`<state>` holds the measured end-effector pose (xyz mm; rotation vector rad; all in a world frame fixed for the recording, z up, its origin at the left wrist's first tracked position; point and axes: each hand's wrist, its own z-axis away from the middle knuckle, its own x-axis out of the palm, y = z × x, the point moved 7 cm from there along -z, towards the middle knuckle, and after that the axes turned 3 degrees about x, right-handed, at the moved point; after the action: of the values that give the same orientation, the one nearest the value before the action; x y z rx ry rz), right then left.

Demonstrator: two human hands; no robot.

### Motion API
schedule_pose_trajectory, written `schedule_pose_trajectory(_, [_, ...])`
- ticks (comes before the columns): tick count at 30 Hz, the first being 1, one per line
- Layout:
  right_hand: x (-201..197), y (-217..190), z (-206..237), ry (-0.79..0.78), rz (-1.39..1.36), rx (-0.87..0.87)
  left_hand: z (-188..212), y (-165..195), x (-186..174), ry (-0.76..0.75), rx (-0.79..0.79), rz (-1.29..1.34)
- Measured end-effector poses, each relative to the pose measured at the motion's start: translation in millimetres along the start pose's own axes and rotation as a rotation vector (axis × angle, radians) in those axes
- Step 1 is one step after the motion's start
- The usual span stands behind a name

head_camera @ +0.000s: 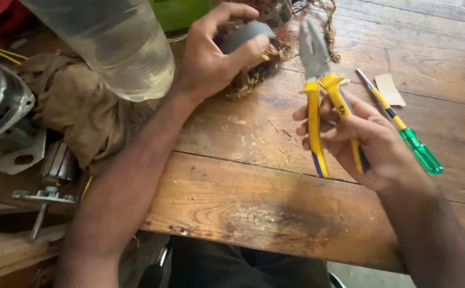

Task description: The person holds an electric motor stator on a wooden workbench and cuts its copper windings with pliers, pulling cut wire pieces out by hand. They rotate the stator between cuts and use a screwdriver to pry at the windings, working around the coil to strip out the copper wire.

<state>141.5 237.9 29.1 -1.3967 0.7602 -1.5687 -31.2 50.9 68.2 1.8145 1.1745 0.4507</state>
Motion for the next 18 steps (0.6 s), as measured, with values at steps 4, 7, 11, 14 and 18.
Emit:
schedule_pose_trajectory(4, [6.0, 4.3, -8.8, -0.127, 0.011, 0.156, -9.7, 12.7, -18.8, -0.034, 0.165, 0.026])
schedule_pose_trajectory(7, [11.2, 21.9, -16.2, -0.171, 0.038, 0.267, -8.3, 10.4, -21.5, -0.089, 0.152, -0.012])
schedule_pose_trajectory(11, [19.3, 40.6, -21.8, -0.086, 0.007, 0.354, -6.1, 2.8, -17.8, -0.101, 0.051, 0.029])
schedule_pose_trajectory(14, [34.2, 37.8, -26.8, -0.157, -0.086, 0.340, -5.3, 5.1, -16.3, -0.102, 0.087, 0.016])
schedule_pose_trajectory(18, [39.2, 34.0, -31.3, -0.141, -0.079, 0.340, -4.2, 10.2, -19.0, -0.113, 0.138, -0.039])
